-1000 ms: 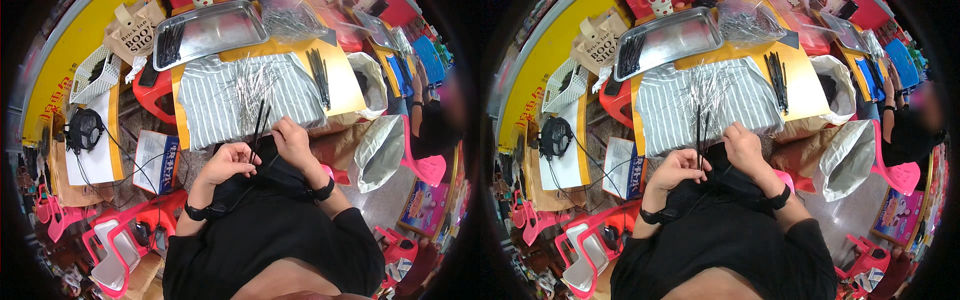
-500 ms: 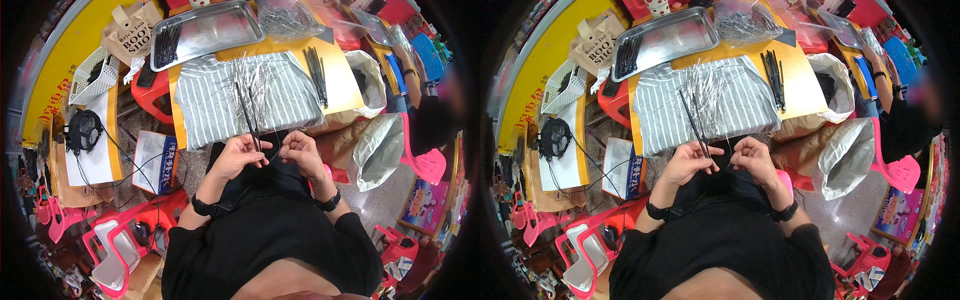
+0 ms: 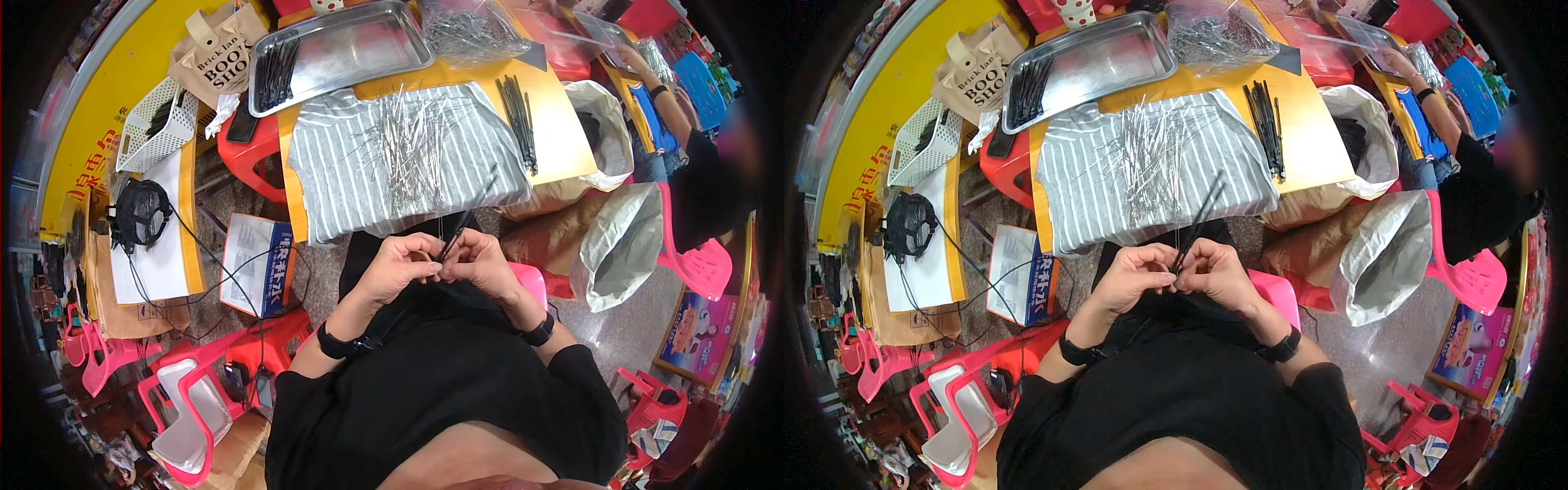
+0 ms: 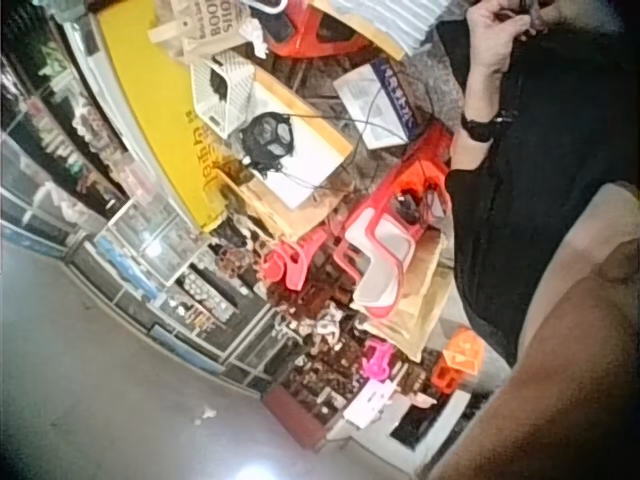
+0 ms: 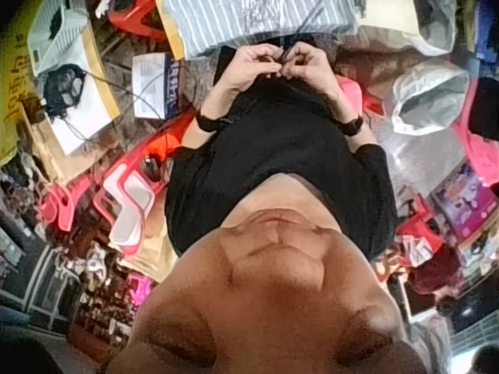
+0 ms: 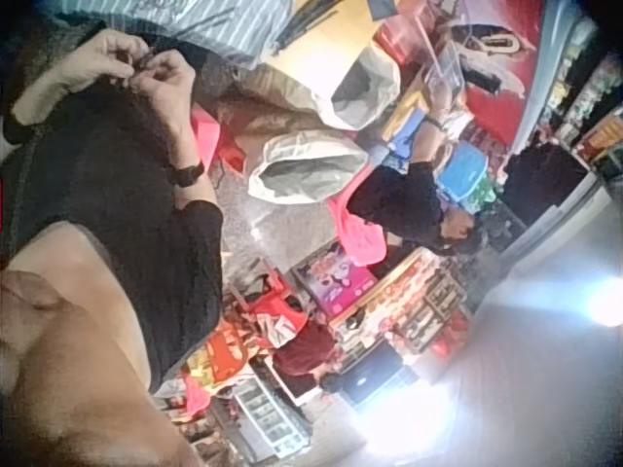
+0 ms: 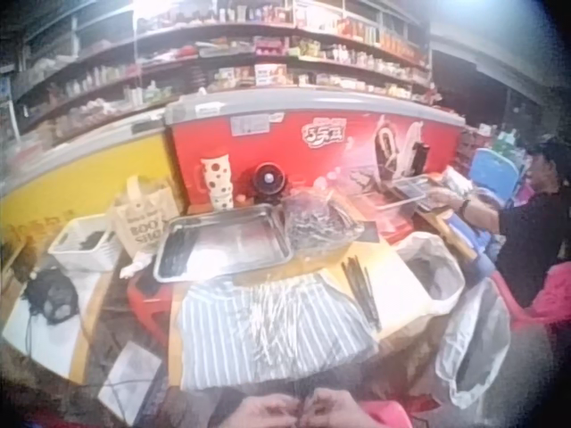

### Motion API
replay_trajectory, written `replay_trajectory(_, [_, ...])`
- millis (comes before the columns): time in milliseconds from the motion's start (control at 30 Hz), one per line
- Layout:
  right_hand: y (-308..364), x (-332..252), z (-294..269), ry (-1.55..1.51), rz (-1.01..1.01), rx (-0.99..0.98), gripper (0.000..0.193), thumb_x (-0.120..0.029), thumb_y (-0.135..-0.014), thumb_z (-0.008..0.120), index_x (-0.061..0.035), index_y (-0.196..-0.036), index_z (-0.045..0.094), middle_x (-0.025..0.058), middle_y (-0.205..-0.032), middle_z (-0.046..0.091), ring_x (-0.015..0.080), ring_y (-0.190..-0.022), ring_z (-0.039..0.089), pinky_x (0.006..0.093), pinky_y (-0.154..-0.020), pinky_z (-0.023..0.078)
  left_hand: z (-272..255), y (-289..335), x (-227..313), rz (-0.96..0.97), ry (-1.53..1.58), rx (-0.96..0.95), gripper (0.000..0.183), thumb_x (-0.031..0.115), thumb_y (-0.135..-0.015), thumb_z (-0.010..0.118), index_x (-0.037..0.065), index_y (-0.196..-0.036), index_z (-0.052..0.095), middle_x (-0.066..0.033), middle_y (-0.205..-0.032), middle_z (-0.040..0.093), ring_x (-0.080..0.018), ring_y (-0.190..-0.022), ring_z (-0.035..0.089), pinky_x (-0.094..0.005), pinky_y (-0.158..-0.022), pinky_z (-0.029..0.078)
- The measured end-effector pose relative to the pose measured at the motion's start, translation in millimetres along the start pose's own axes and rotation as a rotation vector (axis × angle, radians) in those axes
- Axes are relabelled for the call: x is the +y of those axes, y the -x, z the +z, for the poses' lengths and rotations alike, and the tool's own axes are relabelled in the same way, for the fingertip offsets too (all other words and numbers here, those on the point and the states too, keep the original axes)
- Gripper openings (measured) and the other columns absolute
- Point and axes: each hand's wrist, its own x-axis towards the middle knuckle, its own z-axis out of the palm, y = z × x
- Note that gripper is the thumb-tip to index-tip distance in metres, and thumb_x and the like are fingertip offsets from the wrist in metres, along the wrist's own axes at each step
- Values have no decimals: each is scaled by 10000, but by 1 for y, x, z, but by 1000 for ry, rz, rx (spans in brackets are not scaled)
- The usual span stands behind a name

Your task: Sorting and bundling black cable ties.

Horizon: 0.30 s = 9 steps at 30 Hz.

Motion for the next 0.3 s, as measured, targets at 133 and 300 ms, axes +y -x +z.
replay_trajectory(133, [3,-1,-2,77,49,-28,215,88,-738,686,-22,-888,577,62,-748,653,135,-679,647,240,-609,526,-5,2,-3,-67,14,-21,116,-28,-771,675,-21,-887,675,-57,-866,661,-105,-684,636,-195,-556,463])
replay_trajectory(300, [0,-6,-9,80,69,45,129,3,-803,660,-8,-916,599,72,-763,662,128,-660,638,223,-586,498,-14,8,-6,-209,-1,-124,141,-21,-774,675,-11,-914,683,-62,-876,665,-118,-688,649,-195,-559,463])
